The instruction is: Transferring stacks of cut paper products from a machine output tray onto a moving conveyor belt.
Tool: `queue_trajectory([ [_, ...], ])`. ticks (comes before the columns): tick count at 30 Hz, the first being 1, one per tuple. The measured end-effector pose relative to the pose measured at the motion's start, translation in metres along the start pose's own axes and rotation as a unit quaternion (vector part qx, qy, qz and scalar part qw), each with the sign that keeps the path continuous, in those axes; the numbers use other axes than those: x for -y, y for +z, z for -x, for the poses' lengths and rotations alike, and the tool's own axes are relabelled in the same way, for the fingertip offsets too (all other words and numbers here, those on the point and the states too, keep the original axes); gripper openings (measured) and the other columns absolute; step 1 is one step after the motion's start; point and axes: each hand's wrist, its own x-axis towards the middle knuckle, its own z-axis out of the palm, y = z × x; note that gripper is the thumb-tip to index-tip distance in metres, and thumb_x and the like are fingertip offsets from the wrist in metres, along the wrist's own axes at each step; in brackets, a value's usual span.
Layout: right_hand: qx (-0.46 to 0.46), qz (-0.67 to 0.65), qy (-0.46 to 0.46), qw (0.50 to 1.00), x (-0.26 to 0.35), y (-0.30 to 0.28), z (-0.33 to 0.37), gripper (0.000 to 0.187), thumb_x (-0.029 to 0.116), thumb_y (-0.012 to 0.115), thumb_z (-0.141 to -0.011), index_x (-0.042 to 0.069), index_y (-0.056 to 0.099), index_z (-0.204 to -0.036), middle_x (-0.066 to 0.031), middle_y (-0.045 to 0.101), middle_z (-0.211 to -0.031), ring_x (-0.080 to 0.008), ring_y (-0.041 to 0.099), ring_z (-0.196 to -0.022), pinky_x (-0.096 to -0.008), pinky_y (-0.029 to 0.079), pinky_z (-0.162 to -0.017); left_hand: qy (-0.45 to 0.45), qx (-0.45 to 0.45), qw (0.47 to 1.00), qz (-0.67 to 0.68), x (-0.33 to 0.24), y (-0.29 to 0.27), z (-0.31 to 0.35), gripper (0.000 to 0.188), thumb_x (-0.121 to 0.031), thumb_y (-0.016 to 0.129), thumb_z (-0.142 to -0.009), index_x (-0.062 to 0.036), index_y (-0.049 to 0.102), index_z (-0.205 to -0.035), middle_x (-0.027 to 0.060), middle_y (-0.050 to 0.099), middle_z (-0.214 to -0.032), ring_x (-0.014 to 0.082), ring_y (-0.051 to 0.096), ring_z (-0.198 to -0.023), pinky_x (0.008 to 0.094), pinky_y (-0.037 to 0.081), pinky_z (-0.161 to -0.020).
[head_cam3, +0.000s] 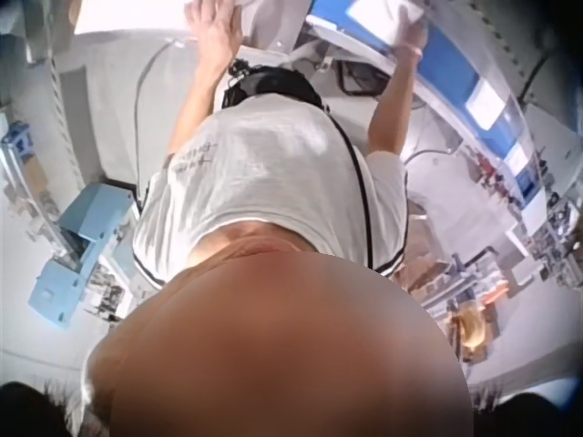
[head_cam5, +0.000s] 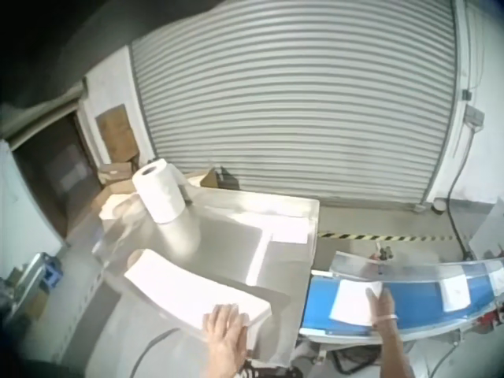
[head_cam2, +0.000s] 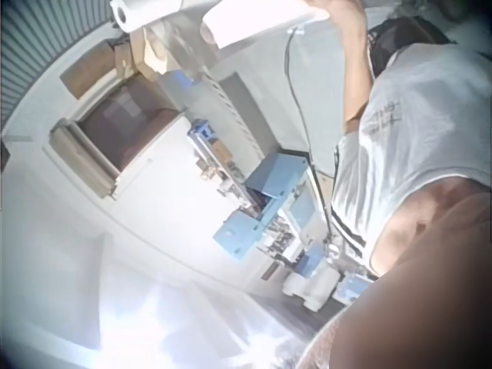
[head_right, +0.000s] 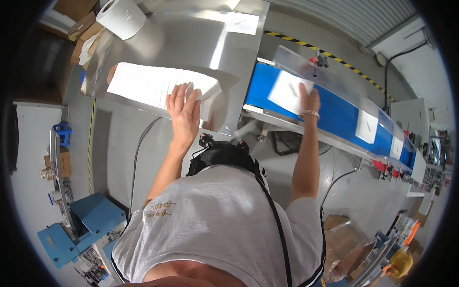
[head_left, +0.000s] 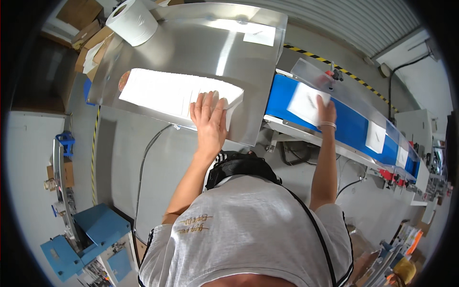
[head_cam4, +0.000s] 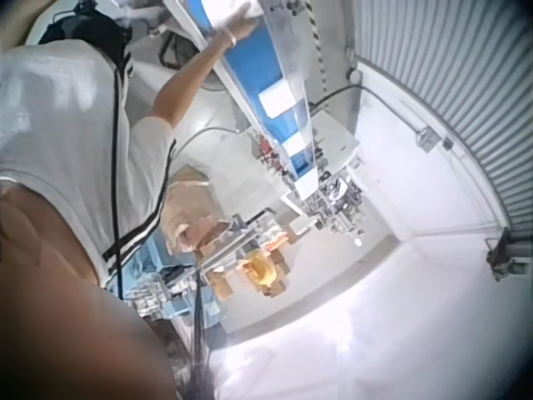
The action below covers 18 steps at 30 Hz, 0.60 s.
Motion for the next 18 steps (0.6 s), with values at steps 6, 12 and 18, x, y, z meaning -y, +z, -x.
queue_trajectory([
  [6,-0.030,0.040,-0.310,0.950,0.051,-0.015,0.037,0.058,0.027,0.074,-0.073,0.004,0.052,-0.121,-0.0169,0.057,-0.116,-0.0312,0.056,-0.103,-0.0401,0.045,-0.090,-0.003,0.000,1.000,0.006,-0.005,0.000,0.003,0.030,0.003,0.061,-0.075,-0.0089,0.066,-0.102,0.0125,0.047,-0.130,0.0355,0.033,-0.129,0.0535,0.016,-0.107],
  [12,0.255,-0.081,-0.518,0.813,0.142,0.050,0.090,0.051,0.025,0.073,-0.073,0.011,0.055,-0.118,-0.0127,0.045,-0.132,-0.0306,0.041,-0.122,-0.0379,0.034,-0.101,0.028,0.059,0.998,0.002,-0.009,-0.012,-0.006,0.027,-0.006,0.064,-0.079,-0.0139,0.066,-0.105,0.0113,0.037,-0.143,0.0368,0.023,-0.136,0.0555,0.013,-0.108],
  [18,0.272,-0.279,-0.175,0.904,0.095,0.049,0.068,0.044,0.039,0.069,-0.080,0.001,0.056,-0.098,-0.0141,0.063,-0.090,-0.0182,0.059,-0.082,-0.0323,0.048,-0.073,-0.006,0.037,0.999,-0.036,0.009,-0.012,-0.004,0.034,-0.009,0.061,-0.083,-0.0058,0.058,-0.117,0.0186,0.040,-0.136,0.0383,0.032,-0.128,0.0506,0.024,-0.105],
])
